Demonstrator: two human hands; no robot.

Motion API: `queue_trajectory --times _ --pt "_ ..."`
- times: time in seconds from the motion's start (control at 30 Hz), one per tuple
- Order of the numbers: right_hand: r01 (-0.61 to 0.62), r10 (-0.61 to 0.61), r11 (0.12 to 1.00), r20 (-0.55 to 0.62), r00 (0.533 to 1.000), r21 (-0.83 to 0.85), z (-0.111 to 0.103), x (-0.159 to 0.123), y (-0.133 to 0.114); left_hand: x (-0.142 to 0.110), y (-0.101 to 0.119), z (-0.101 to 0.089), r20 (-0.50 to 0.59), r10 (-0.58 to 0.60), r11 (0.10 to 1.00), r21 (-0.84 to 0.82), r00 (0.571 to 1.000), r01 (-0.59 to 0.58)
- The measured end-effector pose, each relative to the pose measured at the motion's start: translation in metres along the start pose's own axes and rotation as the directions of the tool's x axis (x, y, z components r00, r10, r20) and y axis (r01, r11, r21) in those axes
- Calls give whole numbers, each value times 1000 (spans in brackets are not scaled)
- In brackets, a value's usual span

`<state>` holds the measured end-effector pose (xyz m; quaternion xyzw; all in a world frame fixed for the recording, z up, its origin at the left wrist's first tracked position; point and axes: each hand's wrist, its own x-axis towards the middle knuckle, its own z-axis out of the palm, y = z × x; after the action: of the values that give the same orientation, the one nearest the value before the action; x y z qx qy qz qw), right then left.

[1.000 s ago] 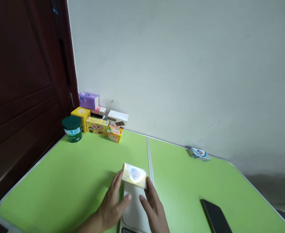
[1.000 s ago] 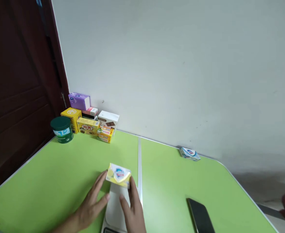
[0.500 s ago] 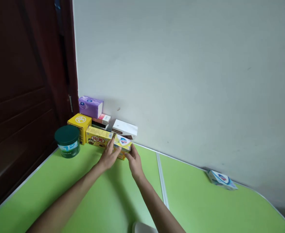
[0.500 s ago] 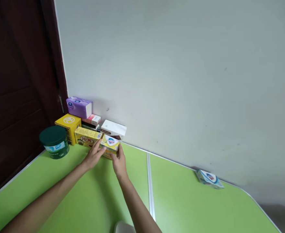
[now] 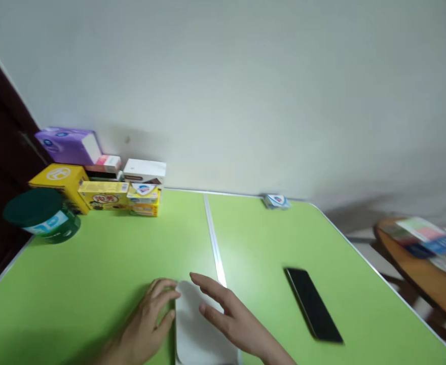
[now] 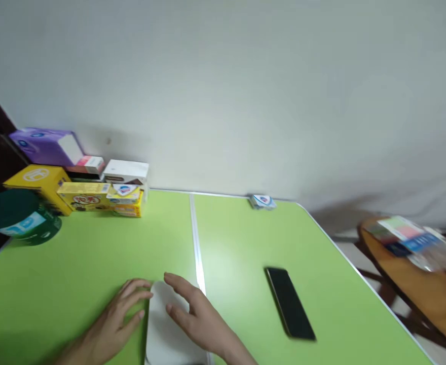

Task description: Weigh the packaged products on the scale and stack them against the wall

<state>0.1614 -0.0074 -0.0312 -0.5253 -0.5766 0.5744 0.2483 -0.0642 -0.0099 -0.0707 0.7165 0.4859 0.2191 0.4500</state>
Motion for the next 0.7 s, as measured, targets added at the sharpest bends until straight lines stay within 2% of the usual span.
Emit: queue_trajectory --times 0.07,0.17,0.27,0.33,0.4,0.47,0.53,0.57,0.63,0.7 --pt "-6 6 1000 -35 999 3 -2 -35 9 -18 10 20 72 17 998 52 997 -21" --pt "31 -27 998 -78 997 46 -6 -70 22 -26 23 39 162 81 983 150 983 -106" --pt "59 -56 994 -40 998 90 -23 -89 29 -13 40 50 227 128 961 211 966 -177" --pt "63 -64 992 3 998 112 -47 -95 34 6 59 56 290 143 954 215 946 -210" --pt "64 -70 987 30 997 148 -81 -97 42 37 83 64 341 139 954 205 930 -218" --pt "59 -63 977 12 998 207 -124 -93 57 80 107 78 361 97 970 177 928 -170" --pt "62 -42 953 -74 996 295 -172 -82 76 134 129 99 357 9 995 89 934 -43" --pt "79 -27 935 -154 988 345 -197 -74 87 164 139 111 354 -39 999 10 934 38" --pt "151 12 896 -362 932 417 -248 -51 105 223 156 137 307 -118 961 -203 944 186" --pt "238 41 872 -549 835 428 -297 -22 120 278 169 164 249 -136 931 -297 959 210"
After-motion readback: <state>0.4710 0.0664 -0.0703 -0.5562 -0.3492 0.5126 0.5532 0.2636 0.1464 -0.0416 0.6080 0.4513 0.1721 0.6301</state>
